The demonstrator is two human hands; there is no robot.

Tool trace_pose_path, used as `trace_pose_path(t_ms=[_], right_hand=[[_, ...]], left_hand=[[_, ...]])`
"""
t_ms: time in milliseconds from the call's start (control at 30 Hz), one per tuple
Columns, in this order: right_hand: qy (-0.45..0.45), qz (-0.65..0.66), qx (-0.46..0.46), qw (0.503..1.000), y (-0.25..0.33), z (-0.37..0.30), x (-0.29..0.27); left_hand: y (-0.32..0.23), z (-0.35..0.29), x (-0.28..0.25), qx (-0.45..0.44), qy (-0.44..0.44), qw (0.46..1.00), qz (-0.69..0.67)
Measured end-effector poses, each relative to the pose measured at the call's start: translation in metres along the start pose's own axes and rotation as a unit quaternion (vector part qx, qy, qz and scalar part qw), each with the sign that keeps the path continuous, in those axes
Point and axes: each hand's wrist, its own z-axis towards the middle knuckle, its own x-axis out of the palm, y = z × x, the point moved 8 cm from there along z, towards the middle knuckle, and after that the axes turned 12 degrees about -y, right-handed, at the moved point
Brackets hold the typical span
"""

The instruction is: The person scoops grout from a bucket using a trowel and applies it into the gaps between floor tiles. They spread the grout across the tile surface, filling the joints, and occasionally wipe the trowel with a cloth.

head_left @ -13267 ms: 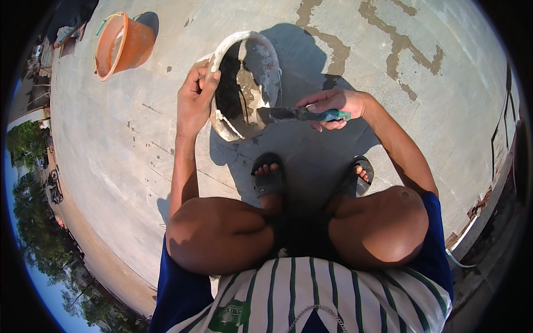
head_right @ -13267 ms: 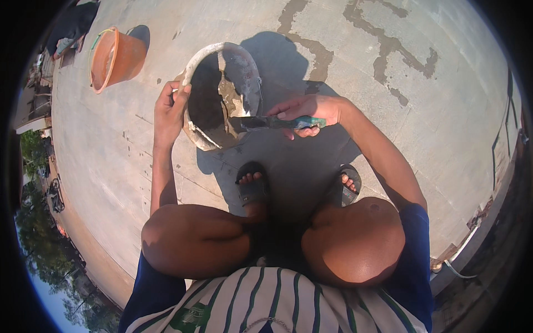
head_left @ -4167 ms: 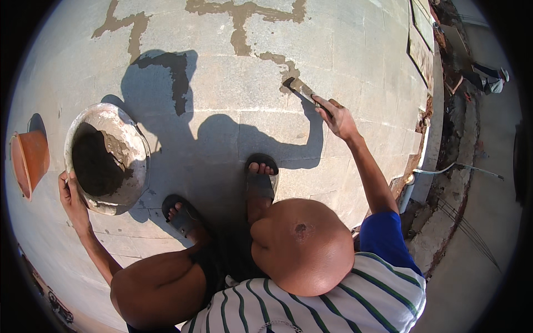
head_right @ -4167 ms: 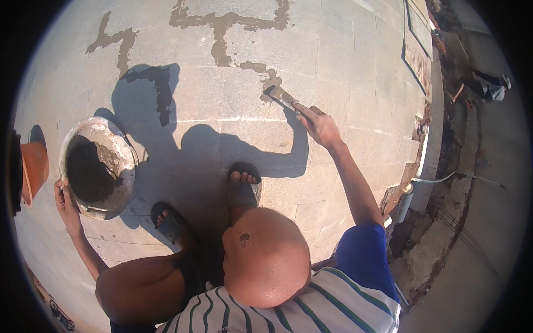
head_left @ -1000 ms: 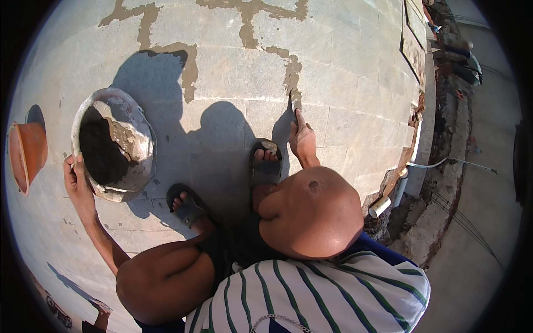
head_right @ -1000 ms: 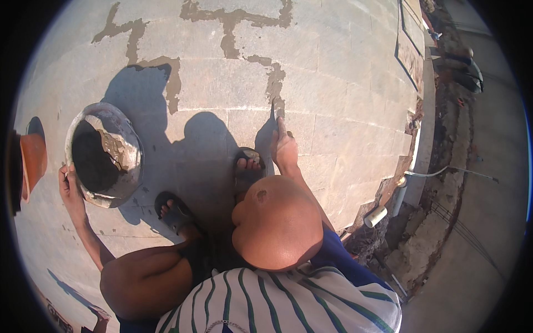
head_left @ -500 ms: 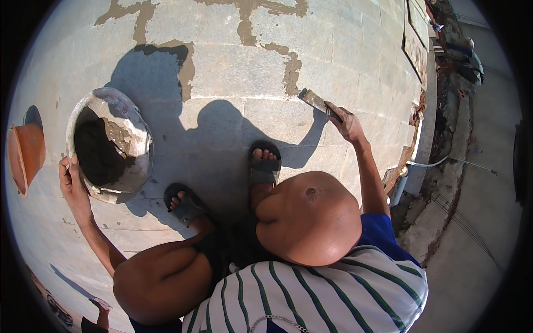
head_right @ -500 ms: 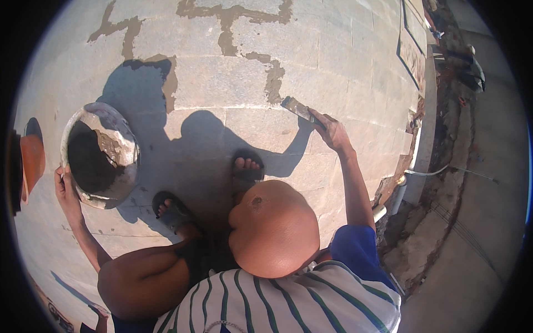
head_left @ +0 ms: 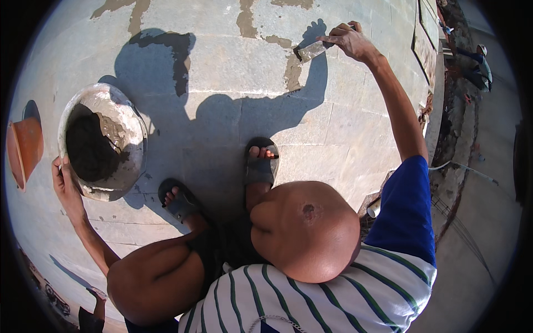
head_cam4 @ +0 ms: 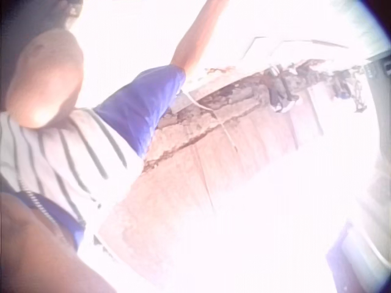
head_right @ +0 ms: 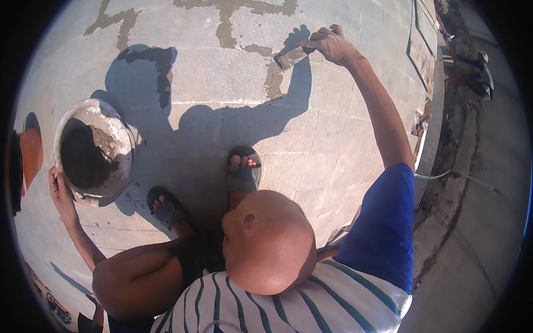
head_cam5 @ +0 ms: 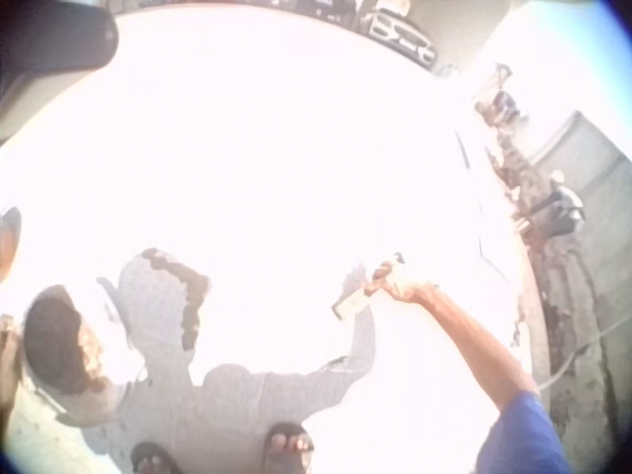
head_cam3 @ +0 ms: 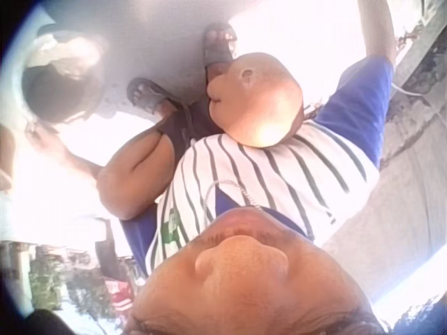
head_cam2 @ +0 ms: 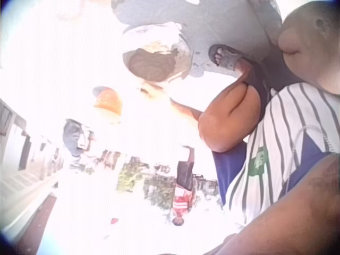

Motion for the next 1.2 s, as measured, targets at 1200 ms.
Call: trace_pose_path(t_ms=[1200], right_hand=[[-0.027,-0.02,-0.027,0.999,0.062,-0.032,0.005]], left_hand=[[0.0,0.002,-0.005,0.027,-0.019,0.999,0.03]])
